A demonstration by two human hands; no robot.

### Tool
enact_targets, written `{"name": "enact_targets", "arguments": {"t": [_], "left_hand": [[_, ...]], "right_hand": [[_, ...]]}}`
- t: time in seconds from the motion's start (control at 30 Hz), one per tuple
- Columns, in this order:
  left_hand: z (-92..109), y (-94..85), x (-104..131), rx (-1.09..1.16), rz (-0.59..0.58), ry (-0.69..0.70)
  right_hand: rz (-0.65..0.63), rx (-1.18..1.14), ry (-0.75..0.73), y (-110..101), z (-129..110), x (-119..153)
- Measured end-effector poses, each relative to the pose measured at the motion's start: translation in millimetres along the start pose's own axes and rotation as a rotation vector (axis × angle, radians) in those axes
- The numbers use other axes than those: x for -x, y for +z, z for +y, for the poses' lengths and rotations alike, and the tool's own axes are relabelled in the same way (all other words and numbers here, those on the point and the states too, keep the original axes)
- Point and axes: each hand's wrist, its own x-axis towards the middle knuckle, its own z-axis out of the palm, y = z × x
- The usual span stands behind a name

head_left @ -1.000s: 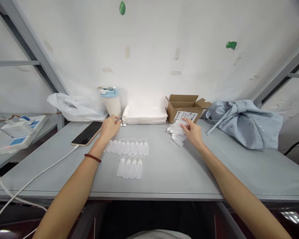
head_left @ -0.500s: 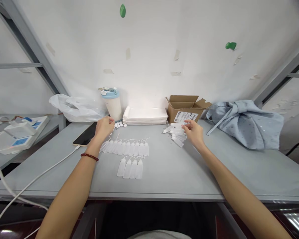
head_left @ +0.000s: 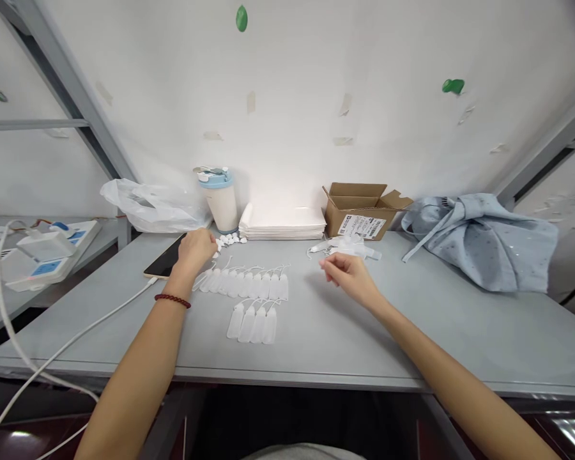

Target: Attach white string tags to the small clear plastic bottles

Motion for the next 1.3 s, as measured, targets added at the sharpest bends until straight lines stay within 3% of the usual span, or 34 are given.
{"name": "enact_targets", "arguments": {"t": [0.17, 0.3, 0.4, 1.03, 1.3], "left_hand": [[-4.3, -4.8, -2.7, -0.020, -0.104, -0.042], [0.7, -2.3, -1.9, -0.031, -0.148, -0.062], [5.4, -1.9, 0.6, -0.033, -0.152, -0.081], [19.0, -12.0, 10.1, -0.120, -0.239, -0.135], [14.5, -8.4, 10.0, -0.080, -0.149, -0.062]], "right_hand": [[-0.252, 0.017, -0.078, 33.4, -16.5, 24.3], [-0.475, 0.123, -0.337, 45.6, -18.3, 36.5], [-0.566, 0.218, -0.445, 48.2, -15.8, 39.0], [-0.691, 0.270, -0.429, 37.9, -19.0, 36.0], [-0.720, 0.409, -0.395, 28.3, -25.2, 34.0]]}}
